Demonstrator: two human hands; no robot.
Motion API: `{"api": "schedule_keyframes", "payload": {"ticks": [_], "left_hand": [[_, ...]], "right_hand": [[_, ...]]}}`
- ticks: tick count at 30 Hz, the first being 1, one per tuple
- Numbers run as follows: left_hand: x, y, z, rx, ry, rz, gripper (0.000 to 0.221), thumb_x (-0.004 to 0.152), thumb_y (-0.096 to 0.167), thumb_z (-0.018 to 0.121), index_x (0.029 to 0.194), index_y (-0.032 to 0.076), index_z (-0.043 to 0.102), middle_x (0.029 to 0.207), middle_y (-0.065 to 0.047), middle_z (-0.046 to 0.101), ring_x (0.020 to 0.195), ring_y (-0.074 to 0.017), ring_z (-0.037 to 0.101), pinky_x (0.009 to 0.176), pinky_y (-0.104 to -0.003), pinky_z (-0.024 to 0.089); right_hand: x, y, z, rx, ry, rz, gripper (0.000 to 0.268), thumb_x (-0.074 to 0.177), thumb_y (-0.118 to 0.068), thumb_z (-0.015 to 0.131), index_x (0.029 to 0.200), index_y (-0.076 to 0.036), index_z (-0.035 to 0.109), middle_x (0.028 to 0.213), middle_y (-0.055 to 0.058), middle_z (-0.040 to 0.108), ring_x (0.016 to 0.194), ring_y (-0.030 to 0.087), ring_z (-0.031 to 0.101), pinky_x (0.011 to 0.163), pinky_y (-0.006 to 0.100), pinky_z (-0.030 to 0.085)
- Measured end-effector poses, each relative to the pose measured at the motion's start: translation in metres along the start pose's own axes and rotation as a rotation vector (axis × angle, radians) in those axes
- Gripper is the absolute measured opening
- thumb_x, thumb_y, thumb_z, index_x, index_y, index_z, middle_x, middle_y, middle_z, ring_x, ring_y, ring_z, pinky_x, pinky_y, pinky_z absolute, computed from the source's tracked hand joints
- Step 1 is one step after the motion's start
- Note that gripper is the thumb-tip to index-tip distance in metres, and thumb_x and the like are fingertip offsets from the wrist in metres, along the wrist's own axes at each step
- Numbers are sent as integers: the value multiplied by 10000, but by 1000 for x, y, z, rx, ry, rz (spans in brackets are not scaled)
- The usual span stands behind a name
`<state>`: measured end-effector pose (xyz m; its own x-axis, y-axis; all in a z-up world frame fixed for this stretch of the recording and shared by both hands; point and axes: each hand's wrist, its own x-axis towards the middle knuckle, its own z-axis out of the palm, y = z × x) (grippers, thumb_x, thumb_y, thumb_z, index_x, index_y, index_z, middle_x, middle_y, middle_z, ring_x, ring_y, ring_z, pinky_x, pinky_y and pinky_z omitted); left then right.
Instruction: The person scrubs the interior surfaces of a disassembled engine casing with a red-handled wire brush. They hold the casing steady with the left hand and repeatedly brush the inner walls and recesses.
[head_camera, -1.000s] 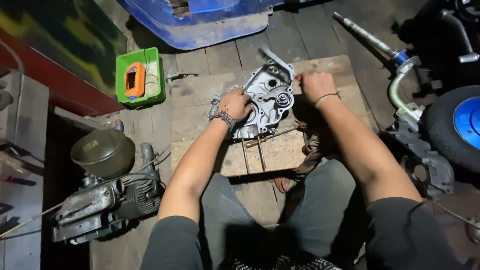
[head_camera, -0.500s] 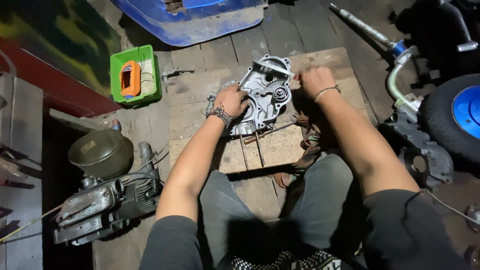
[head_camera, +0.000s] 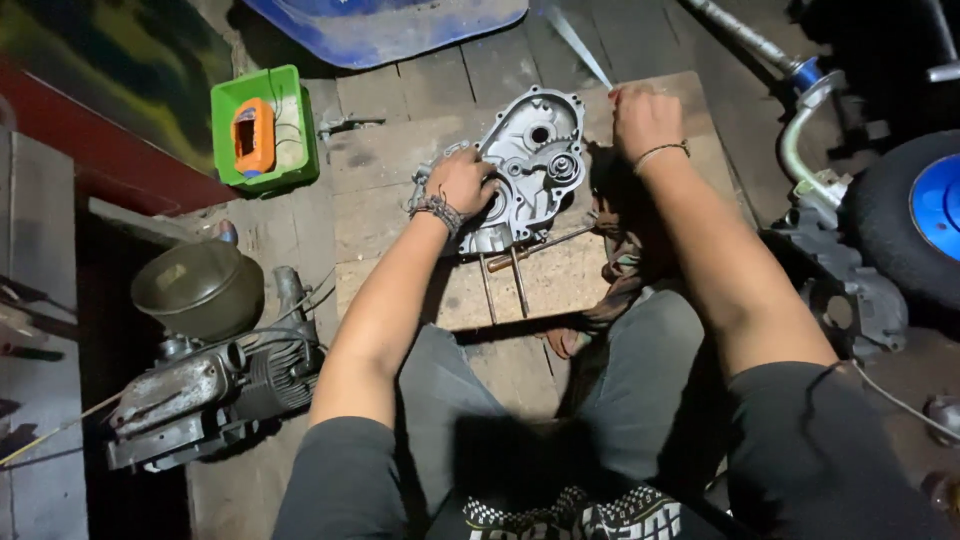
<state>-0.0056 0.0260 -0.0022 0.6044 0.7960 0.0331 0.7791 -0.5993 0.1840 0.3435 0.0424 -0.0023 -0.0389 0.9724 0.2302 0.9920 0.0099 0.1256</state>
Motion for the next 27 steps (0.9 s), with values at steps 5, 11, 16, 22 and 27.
{"api": "schedule_keyframes", "payload": {"ticks": [5, 11, 16, 22, 27], "left_hand": [[-3, -4, 8, -4, 46, -8, 318, 929, 421, 683, 1152, 208, 759, 1087, -92, 655, 1022, -313, 661, 832, -484, 550], [-4, -4, 12, 21, 73, -27, 298, 890, 428, 714, 1109, 232, 768, 1079, -65, 640, 1061, -290, 664, 903, -456, 549], [-11, -2, 8, 26, 57, -16, 342, 887, 426, 726, 1155, 216, 755, 1121, -79, 623, 1088, -307, 650, 896, -463, 555], [-12, -1, 10, 40, 45, -42, 364, 903, 440, 728, 1229, 277, 736, 1247, -81, 582, 1160, -323, 628, 920, -462, 558], [-10, -5, 8, 17, 28, -63, 366, 906, 464, 721, 1242, 316, 727, 1288, -69, 565, 1184, -327, 628, 951, -473, 552]], "right_hand": [[-22, -10, -9, -43, -139, -130, 229, 1025, -206, 489, 1112, -146, 692, 822, 93, 760, 721, 305, 749, 634, 436, 583], [-8, -6, 35, -208, 15, -188, 177, 914, -234, 554, 912, -225, 731, 751, 42, 761, 694, 260, 765, 598, 402, 593], [-3, -11, 40, -101, 121, -184, 138, 940, -232, 539, 974, -173, 658, 764, 71, 696, 645, 314, 742, 542, 440, 573], [0, 2, 61, -235, 8, -189, 211, 923, -257, 547, 889, -207, 749, 720, 44, 748, 648, 262, 748, 538, 417, 569], [-17, -26, 7, -107, 145, -288, 189, 923, -211, 554, 961, -174, 735, 821, 74, 718, 667, 294, 749, 561, 429, 578]]}}
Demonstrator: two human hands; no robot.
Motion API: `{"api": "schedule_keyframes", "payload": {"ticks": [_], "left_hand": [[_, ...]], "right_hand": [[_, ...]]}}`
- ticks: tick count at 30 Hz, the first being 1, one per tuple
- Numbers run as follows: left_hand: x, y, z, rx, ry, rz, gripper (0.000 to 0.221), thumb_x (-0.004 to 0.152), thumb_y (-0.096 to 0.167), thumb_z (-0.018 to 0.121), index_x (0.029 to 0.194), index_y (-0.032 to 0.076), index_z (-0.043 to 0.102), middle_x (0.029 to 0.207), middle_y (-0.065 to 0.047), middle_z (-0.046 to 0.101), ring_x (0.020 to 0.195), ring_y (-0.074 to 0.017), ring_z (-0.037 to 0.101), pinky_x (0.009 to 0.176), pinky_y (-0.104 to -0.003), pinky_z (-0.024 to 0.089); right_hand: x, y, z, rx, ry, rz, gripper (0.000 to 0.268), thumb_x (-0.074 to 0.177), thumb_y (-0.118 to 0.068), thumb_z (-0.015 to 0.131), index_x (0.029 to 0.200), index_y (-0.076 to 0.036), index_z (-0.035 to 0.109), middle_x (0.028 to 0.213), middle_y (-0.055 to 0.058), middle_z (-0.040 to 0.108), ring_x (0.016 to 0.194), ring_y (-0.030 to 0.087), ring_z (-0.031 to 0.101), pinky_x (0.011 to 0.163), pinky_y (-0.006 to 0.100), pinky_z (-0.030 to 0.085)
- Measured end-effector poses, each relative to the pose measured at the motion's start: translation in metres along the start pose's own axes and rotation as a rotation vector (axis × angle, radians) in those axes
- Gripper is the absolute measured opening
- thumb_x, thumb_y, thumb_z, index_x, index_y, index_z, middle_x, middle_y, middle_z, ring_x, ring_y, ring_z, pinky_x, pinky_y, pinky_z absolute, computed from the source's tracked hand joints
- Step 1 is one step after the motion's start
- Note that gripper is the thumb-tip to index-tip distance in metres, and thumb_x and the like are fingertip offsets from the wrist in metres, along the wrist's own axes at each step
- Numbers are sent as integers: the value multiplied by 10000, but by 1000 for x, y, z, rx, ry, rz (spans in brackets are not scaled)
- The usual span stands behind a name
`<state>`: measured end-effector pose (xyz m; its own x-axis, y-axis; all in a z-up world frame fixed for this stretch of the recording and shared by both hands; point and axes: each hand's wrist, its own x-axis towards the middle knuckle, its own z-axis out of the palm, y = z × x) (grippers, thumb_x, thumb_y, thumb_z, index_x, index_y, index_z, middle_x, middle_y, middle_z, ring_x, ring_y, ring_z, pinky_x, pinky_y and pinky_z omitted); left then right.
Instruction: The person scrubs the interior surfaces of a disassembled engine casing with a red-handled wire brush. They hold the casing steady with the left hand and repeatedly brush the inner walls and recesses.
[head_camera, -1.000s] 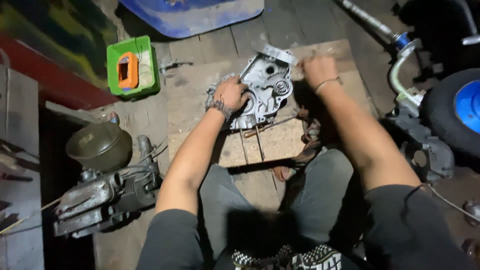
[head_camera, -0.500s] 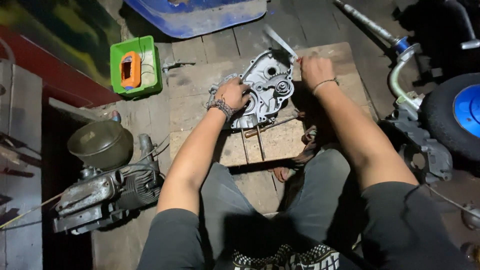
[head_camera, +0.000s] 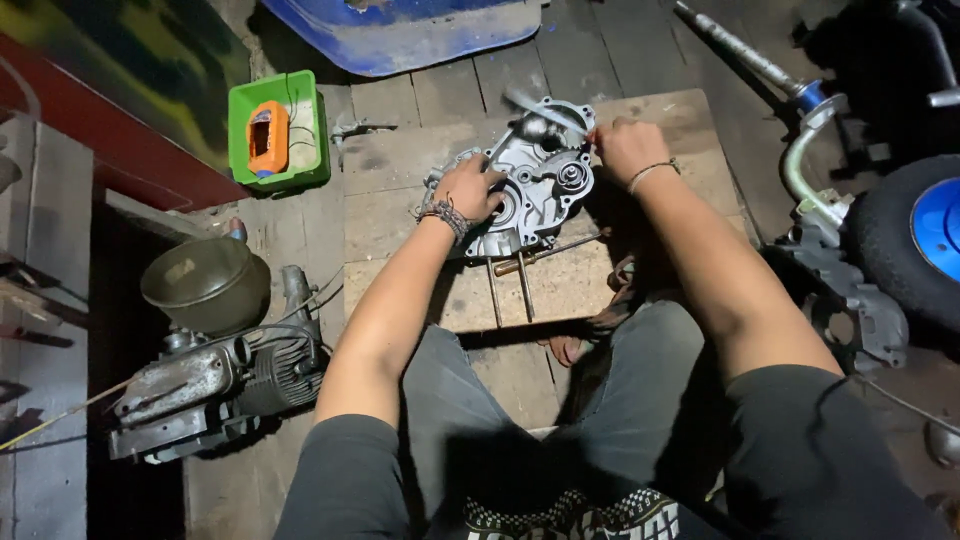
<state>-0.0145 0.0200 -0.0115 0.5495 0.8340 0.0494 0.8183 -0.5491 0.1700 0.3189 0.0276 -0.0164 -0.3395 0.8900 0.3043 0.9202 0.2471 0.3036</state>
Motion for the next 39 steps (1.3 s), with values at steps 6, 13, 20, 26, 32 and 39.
{"api": "schedule_keyframes", "payload": {"ticks": [6, 13, 20, 26, 32, 39], "left_hand": [[2, -5, 9, 4, 6, 8, 376, 896, 466, 735, 1232, 297, 737, 1325, -83, 559, 1199, -338, 624, 956, -481, 555], [5, -5, 8, 5, 1, 27, 337, 917, 442, 727, 1215, 284, 743, 1352, -97, 561, 1232, -352, 613, 990, -492, 539], [5, -6, 9, -22, 25, 29, 310, 918, 420, 733, 1189, 271, 741, 1325, -86, 569, 1208, -337, 620, 1007, -479, 512], [3, 1, -1, -20, 19, 13, 301, 918, 417, 726, 1175, 261, 739, 1303, -82, 584, 1191, -340, 634, 1001, -487, 516], [5, -2, 5, -64, -10, -6, 328, 933, 411, 708, 1219, 251, 731, 1324, -98, 601, 1222, -362, 635, 1007, -484, 531], [2, 2, -5, -41, -63, -21, 375, 925, 427, 700, 1260, 260, 721, 1365, -114, 602, 1249, -366, 629, 1011, -479, 548]], "right_hand": [[0, 3, 1, -17, -151, 110, 263, 980, -200, 496, 934, -145, 749, 772, 88, 748, 707, 319, 765, 587, 447, 592], [-3, 7, -21, 21, -241, 12, 328, 1003, -223, 457, 914, -181, 770, 805, 54, 766, 755, 302, 778, 646, 433, 601], [10, 6, -23, 9, -139, 93, 228, 961, -218, 546, 914, -204, 769, 752, 70, 745, 690, 295, 765, 571, 411, 581], [-1, 25, 8, -80, -189, 55, 219, 926, -241, 573, 905, -205, 788, 772, 60, 754, 694, 282, 763, 582, 400, 566], [-3, 13, -5, -49, -50, 64, 164, 955, -219, 545, 928, -162, 697, 729, 80, 711, 639, 298, 739, 537, 421, 547], [-9, 20, 27, -92, -85, 78, 194, 932, -213, 513, 909, -207, 706, 711, 36, 721, 625, 252, 740, 527, 403, 550]]}}
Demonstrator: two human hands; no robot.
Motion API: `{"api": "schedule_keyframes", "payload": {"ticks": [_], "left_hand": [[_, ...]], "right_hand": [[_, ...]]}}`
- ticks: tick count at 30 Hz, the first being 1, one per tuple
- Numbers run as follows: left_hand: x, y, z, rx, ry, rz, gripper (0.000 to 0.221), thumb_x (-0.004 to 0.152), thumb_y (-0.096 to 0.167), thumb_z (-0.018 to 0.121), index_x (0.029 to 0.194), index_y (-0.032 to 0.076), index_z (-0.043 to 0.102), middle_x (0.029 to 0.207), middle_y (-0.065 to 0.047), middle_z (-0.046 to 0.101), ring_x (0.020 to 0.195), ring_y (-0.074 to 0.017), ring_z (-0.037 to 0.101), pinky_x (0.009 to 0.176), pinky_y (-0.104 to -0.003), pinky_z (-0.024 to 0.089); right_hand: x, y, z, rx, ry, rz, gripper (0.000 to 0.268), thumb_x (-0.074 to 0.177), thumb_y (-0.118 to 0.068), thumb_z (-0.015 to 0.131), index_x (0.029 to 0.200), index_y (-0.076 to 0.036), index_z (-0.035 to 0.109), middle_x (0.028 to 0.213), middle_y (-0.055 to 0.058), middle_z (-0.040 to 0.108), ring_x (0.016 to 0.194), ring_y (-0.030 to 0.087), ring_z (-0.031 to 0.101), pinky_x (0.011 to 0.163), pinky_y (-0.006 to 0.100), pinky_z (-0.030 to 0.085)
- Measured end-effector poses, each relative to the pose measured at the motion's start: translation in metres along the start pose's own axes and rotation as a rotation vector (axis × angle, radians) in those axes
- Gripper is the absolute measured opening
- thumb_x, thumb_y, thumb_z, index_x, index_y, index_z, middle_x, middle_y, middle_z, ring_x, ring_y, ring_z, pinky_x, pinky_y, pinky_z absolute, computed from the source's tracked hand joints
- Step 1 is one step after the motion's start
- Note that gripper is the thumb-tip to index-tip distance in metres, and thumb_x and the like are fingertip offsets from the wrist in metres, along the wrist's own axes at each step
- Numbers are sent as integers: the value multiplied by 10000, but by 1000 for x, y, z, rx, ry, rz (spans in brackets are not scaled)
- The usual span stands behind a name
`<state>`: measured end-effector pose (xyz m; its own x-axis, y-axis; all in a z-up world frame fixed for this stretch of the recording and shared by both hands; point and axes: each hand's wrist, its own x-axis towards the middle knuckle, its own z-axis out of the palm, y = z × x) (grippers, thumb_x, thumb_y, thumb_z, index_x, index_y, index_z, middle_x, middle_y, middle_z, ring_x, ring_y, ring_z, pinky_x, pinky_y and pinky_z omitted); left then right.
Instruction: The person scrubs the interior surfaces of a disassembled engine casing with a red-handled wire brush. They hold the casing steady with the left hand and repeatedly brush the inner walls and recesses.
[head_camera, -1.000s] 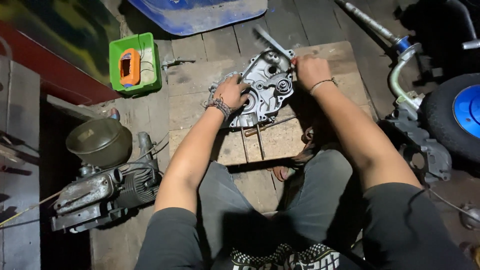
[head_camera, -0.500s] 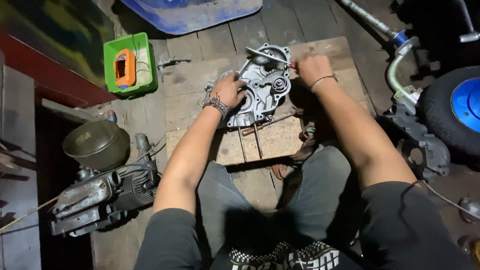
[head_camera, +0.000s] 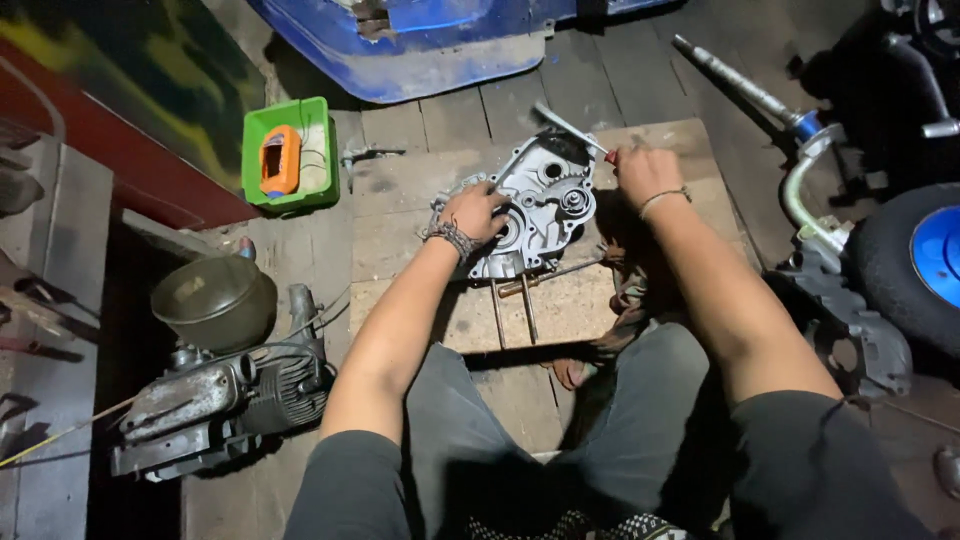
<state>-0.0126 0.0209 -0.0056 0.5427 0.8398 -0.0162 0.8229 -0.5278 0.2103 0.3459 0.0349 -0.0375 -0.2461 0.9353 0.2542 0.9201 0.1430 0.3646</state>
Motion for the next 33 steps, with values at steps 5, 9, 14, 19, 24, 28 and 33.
{"api": "schedule_keyframes", "payload": {"ticks": [5, 9, 14, 19, 24, 28, 33], "left_hand": [[0, 1, 0, -1, -1, -8, 388, 931, 437, 690, 1280, 269, 712, 1379, -113, 600, 1257, -361, 625, 1016, -480, 545], [-2, 4, -4, 6, -3, -7, 397, 929, 444, 690, 1283, 265, 711, 1392, -121, 595, 1249, -371, 627, 1008, -492, 551], [4, 0, 3, 8, -14, -26, 387, 933, 448, 677, 1283, 286, 709, 1383, -102, 596, 1251, -355, 627, 1017, -477, 546], [2, 2, -1, 11, -25, -45, 384, 939, 459, 670, 1285, 297, 704, 1386, -92, 592, 1266, -337, 618, 1022, -464, 540], [2, 1, 1, 6, -28, -38, 391, 935, 467, 669, 1279, 284, 702, 1365, -96, 600, 1256, -348, 622, 1025, -466, 544], [1, 5, -4, 10, -26, -52, 371, 936, 451, 680, 1257, 268, 714, 1345, -98, 610, 1245, -349, 628, 1017, -467, 545], [-2, 7, -4, -1, -20, -34, 384, 937, 427, 677, 1276, 249, 706, 1369, -117, 601, 1270, -363, 617, 1015, -492, 543]], "right_hand": [[5, -11, -16, 43, 14, -4, 214, 933, -217, 529, 866, -196, 731, 735, 55, 722, 662, 278, 747, 558, 408, 559], [-1, 6, 2, 12, 18, 79, 217, 945, -223, 514, 955, -158, 720, 762, 75, 690, 669, 302, 741, 560, 426, 547], [10, -9, -11, 134, -70, 61, 210, 970, -244, 509, 1009, -154, 694, 820, 88, 716, 750, 344, 765, 619, 460, 583], [2, -2, -10, 103, -184, -4, 264, 983, -291, 494, 1008, -206, 742, 814, 48, 774, 817, 284, 783, 701, 411, 606], [9, -2, -3, 148, -48, 13, 213, 949, -228, 485, 982, -147, 680, 754, 100, 746, 691, 346, 759, 589, 473, 583], [-2, -5, -29, 33, -93, -85, 262, 935, -206, 488, 898, -218, 747, 755, 47, 779, 743, 268, 779, 648, 410, 606], [6, 3, 3, 9, -31, 35, 195, 953, -256, 516, 996, -198, 698, 772, 59, 755, 679, 290, 760, 569, 442, 574]]}}
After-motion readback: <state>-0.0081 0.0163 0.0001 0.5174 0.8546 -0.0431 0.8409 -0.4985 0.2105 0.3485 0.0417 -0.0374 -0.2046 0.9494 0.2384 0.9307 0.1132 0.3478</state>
